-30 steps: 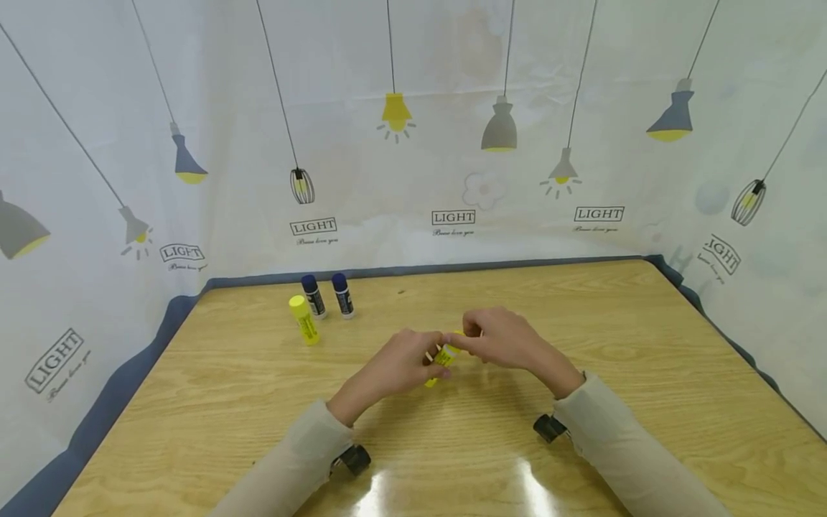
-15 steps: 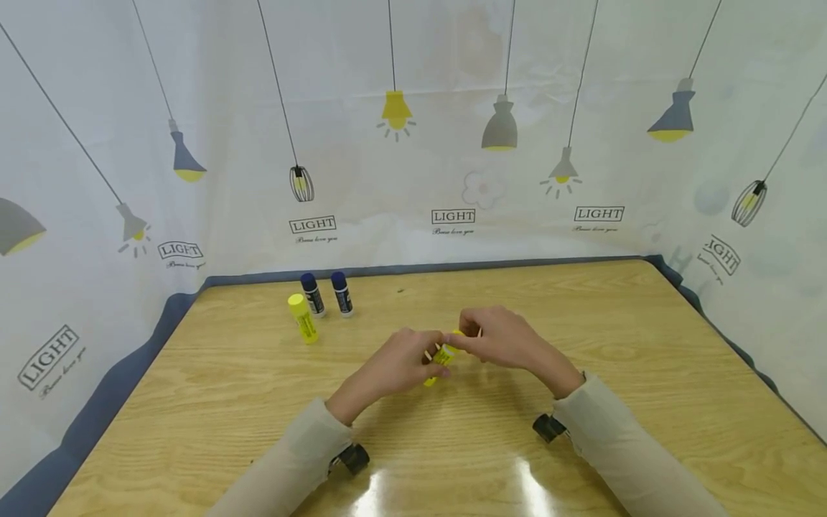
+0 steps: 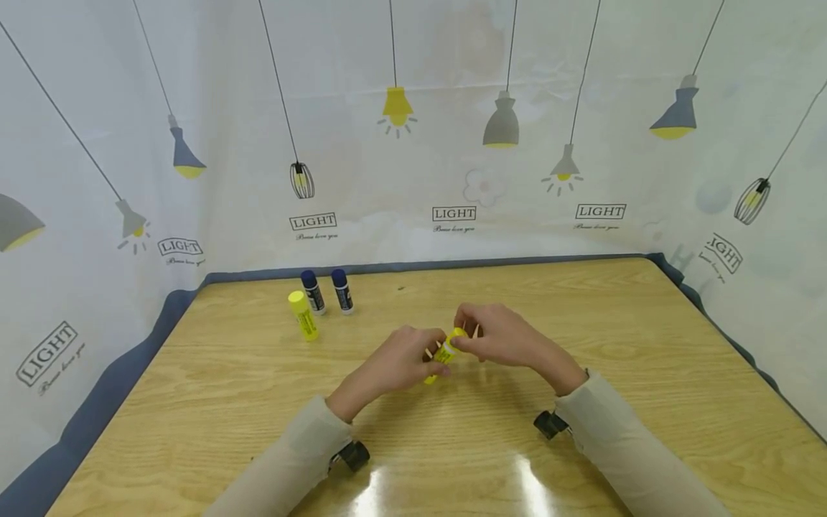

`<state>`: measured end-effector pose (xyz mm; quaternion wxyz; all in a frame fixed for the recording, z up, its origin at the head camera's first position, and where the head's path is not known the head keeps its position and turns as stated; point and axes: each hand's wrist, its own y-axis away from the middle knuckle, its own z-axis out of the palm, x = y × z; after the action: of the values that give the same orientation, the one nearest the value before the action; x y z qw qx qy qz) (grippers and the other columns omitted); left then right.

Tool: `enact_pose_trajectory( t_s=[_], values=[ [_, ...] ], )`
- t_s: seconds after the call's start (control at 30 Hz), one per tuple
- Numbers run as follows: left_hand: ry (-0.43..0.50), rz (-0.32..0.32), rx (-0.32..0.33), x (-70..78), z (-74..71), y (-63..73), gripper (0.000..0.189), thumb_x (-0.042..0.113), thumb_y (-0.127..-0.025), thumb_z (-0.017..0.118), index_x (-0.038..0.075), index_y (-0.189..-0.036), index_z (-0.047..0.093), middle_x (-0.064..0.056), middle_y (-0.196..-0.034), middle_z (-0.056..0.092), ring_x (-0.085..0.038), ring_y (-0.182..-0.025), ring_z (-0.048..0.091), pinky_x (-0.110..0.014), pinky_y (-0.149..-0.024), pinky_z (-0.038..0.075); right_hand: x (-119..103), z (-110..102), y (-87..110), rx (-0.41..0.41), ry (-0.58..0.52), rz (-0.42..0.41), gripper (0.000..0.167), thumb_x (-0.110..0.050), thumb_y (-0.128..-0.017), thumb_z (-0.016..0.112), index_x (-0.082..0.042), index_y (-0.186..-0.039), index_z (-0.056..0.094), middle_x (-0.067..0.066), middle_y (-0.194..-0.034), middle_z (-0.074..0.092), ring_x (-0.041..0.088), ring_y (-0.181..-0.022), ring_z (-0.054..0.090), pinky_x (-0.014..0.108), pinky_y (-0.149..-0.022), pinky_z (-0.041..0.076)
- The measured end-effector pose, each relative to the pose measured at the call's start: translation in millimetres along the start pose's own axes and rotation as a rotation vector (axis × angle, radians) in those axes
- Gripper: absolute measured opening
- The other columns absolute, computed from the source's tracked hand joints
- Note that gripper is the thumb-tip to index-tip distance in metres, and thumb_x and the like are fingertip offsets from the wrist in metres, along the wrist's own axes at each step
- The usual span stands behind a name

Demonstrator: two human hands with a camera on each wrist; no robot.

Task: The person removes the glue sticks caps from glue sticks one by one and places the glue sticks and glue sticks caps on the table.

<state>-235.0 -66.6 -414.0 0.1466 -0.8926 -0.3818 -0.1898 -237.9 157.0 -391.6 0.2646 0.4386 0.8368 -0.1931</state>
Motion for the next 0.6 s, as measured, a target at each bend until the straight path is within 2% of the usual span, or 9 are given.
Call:
enact_pose_trajectory(
  t_s=[0.17, 0.33, 0.47, 0.6],
  values=[
    [-0.013, 0.007, 0.006, 0.6, 0.2, 0.8, 0.030, 0.027, -0.093, 0.079, 0.011, -0.117, 0.070, -0.003, -0.097, 0.078, -0.011, -0.082, 0.073, -0.020, -0.070, 0.056, 0, 0, 0.0, 0.002, -0.011, 0.006, 0.025, -0.040, -0.101, 0.067, -0.015, -0.104, 0.065, 0.000, -0.087, 0.070, 0.024, -0.063, 0.069, 0.030, -0.057, 0.054],
    [0.000, 0.003, 0.000, 0.8, 0.5, -0.2, 0.028, 0.027, -0.093, 0.079, 0.011, -0.114, 0.071, -0.002, -0.096, 0.078, -0.009, -0.079, 0.072, -0.020, -0.068, 0.056, 0, -3, 0.7, 0.003, -0.018, -0.045, 0.019, -0.033, -0.101, 0.068, -0.014, -0.103, 0.067, 0.003, -0.089, 0.073, 0.026, -0.068, 0.071, 0.028, -0.059, 0.055],
    [0.033, -0.009, -0.009, -1.7, 1.0, -2.2, 0.023, 0.026, -0.093, 0.079, 0.013, -0.110, 0.070, -0.002, -0.096, 0.078, -0.007, -0.077, 0.072, -0.019, -0.066, 0.055, -2, -8, 1.8, 0.010, 0.014, -0.090, 0.016, -0.029, -0.101, 0.069, -0.015, -0.109, 0.069, 0.002, -0.092, 0.074, 0.017, -0.076, 0.069, 0.028, -0.064, 0.054],
    [0.093, -0.021, -0.019, -4.8, 0.6, -3.0, 0.022, 0.023, -0.093, 0.079, 0.012, -0.109, 0.070, -0.003, -0.100, 0.078, -0.010, -0.083, 0.074, -0.019, -0.067, 0.056, -2, -18, 3.5, 0.042, 0.019, -0.097, 0.017, -0.025, -0.101, 0.069, -0.014, -0.113, 0.069, 0.000, -0.094, 0.073, 0.011, -0.078, 0.068, 0.028, -0.066, 0.054]
  ],
)
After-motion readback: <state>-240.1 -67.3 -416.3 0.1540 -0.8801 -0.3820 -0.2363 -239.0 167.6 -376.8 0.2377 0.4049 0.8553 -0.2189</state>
